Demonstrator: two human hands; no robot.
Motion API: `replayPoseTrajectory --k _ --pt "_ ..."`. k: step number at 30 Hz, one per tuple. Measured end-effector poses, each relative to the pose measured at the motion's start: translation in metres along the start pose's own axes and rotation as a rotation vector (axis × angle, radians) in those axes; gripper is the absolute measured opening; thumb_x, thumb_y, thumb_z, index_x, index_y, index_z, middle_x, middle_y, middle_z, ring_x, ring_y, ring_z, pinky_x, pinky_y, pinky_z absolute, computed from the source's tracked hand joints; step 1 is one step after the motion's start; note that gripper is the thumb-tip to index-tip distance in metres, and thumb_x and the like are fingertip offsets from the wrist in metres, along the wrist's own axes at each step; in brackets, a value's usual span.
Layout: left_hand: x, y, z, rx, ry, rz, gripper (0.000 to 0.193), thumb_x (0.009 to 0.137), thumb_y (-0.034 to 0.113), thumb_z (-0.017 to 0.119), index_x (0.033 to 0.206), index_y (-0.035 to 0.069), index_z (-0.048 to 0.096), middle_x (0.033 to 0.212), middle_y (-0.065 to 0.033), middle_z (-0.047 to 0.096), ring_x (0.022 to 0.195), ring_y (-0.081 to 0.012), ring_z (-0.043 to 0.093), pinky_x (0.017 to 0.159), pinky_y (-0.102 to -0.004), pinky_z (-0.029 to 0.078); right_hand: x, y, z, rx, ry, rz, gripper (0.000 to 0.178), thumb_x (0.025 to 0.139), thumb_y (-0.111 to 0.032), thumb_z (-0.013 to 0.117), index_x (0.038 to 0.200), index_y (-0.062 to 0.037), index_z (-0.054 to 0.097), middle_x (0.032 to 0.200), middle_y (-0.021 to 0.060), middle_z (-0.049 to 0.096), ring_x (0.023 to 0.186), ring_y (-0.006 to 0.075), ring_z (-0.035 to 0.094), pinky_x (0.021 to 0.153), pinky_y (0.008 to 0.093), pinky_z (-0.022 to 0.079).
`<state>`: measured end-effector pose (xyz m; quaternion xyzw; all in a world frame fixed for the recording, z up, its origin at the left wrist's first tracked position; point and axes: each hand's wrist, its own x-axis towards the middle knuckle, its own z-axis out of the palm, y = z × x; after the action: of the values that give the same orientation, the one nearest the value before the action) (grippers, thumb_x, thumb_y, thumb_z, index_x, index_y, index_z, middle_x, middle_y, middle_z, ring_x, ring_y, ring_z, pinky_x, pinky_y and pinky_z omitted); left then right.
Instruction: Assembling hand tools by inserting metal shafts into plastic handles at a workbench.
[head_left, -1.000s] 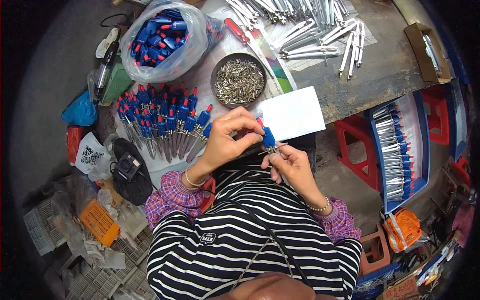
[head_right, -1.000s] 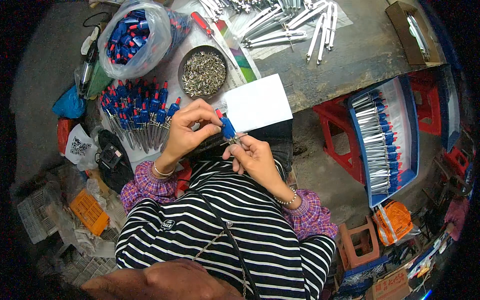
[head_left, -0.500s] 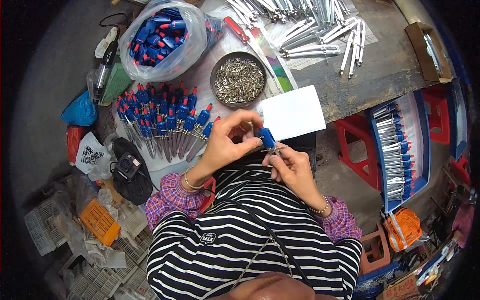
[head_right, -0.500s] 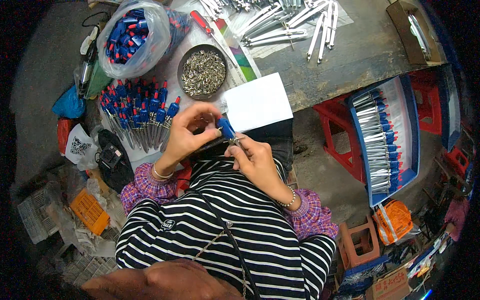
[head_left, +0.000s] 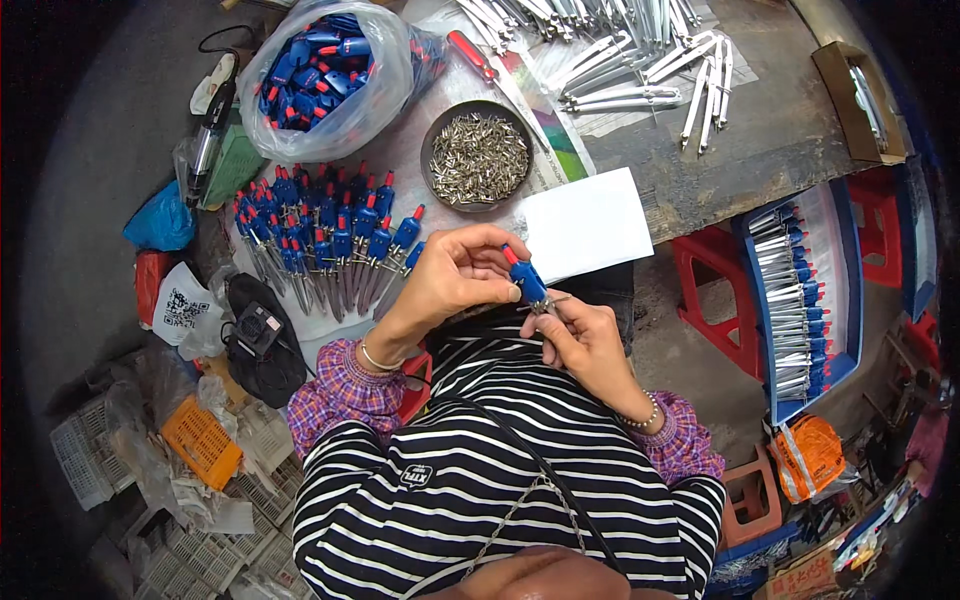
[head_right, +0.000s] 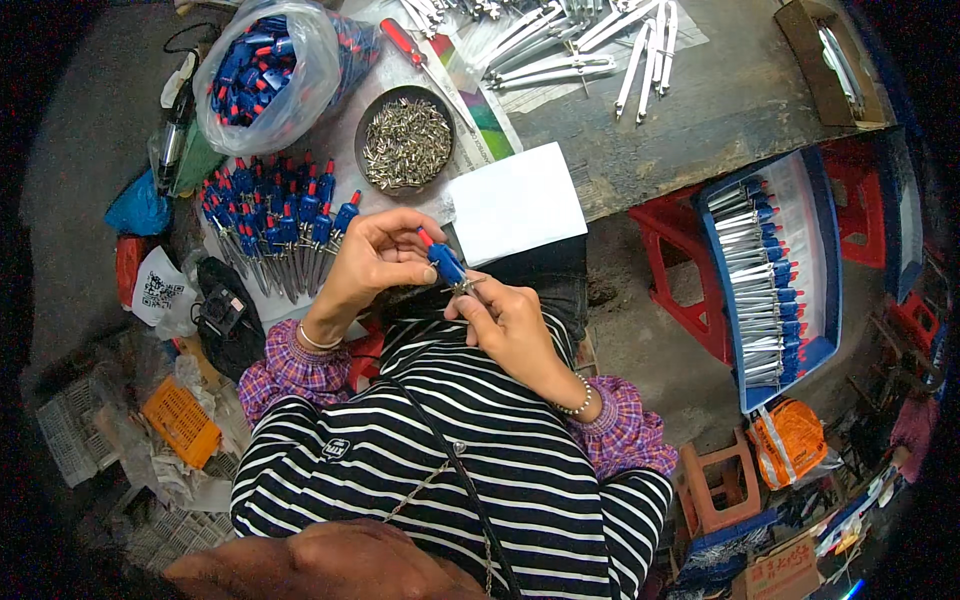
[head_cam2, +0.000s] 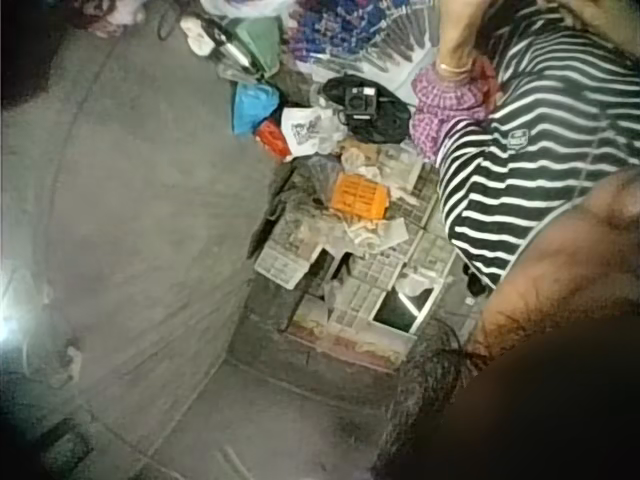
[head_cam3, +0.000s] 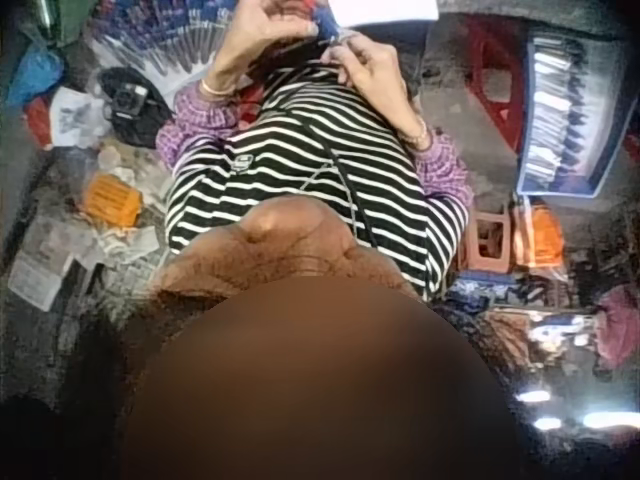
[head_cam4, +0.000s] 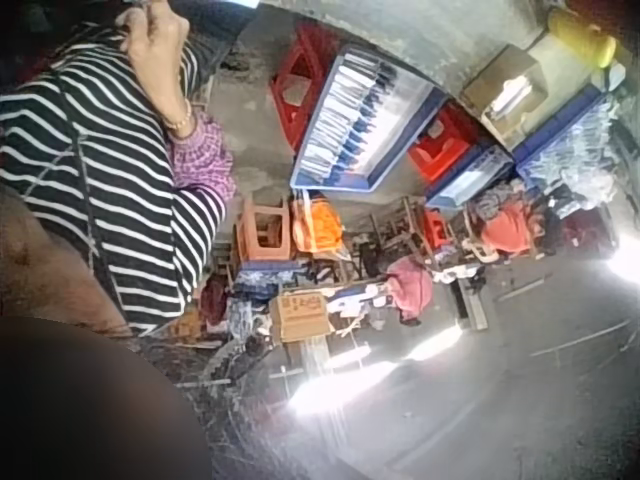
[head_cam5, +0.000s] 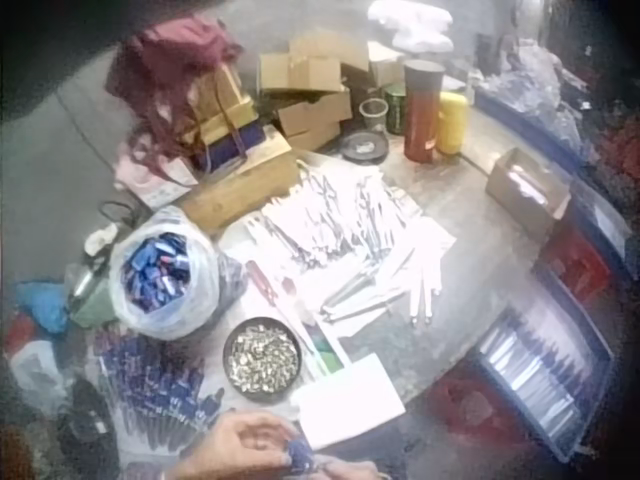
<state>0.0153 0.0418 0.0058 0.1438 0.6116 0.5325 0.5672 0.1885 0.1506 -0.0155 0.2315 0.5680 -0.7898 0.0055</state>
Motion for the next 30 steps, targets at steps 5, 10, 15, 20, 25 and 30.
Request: replayPoseTrajectory --k 5,10,15,20,25,30 --pt "0.002 0.002 -0.002 0.069 -0.032 -0.026 0.037 0.069 -0.007 0.072 0.104 -0.003 0.060 0.090 -0.0068 0.064 0.081 -0.0101 0.063 0.074 -0.0201 0.051 -0.002 0.000 0.000 0.006 -0.017 0.006 0.019 0.091 -0.008 0.052 0.100 0.0059 0.061 0.076 0.0055 0.066 0.049 0.0056 0.055 0.043 0.0179 0.043" --pt "0.013 0.003 0.002 0.119 -0.081 -0.003 0.035 0.073 -0.004 0.071 0.106 -0.002 0.060 0.090 -0.0054 0.064 0.081 -0.0088 0.062 0.073 -0.0200 0.050 0.001 0.009 -0.007 0.344 -0.051 0.213 0.023 0.091 -0.007 0.051 0.109 0.0064 0.056 0.080 0.0092 0.065 0.049 0.0061 0.052 0.044 0.0177 0.042" --pt "0.033 0.029 0.004 0.583 -0.010 0.365 0.033 0.073 -0.001 0.070 0.105 0.001 0.063 0.089 -0.0073 0.066 0.077 -0.0107 0.062 0.069 -0.0241 0.050 0.005 0.012 -0.023 0.414 -0.023 0.203 0.024 0.092 -0.011 0.051 0.109 0.0060 0.056 0.081 0.0110 0.064 0.050 0.0065 0.052 0.044 0.0177 0.041" --pt "0.090 0.073 -0.031 1.150 0.336 0.923 0.025 0.074 0.000 0.067 0.098 0.003 0.067 0.091 -0.0090 0.069 0.074 -0.0162 0.065 0.066 -0.0257 0.051 0.007 0.014 -0.034 0.395 0.072 0.175 0.025 0.092 -0.010 0.050 0.109 0.0067 0.055 0.080 0.0104 0.064 0.050 0.0067 0.052 0.044 0.0179 0.041" --pt "0.083 0.068 -0.011 0.933 -0.064 0.606 0.024 0.076 -0.001 0.065 0.100 -0.001 0.065 0.091 -0.0088 0.067 0.080 -0.0136 0.064 0.072 -0.0256 0.051 0.006 0.018 -0.036 0.412 0.066 0.177 0.026 0.091 -0.008 0.049 0.111 0.0080 0.054 0.081 0.0098 0.064 0.051 0.0071 0.053 0.045 0.0176 0.041" --pt "0.068 0.049 0.010 0.609 -0.283 0.251 0.034 0.076 -0.004 0.063 0.110 -0.004 0.059 0.098 -0.0101 0.065 0.086 -0.0141 0.062 0.077 -0.0268 0.052 0.007 0.019 -0.035 0.391 0.029 0.189 0.023 0.092 -0.012 0.052 0.105 0.0051 0.058 0.080 0.0084 0.065 0.053 0.0067 0.055 0.045 0.0181 0.044"
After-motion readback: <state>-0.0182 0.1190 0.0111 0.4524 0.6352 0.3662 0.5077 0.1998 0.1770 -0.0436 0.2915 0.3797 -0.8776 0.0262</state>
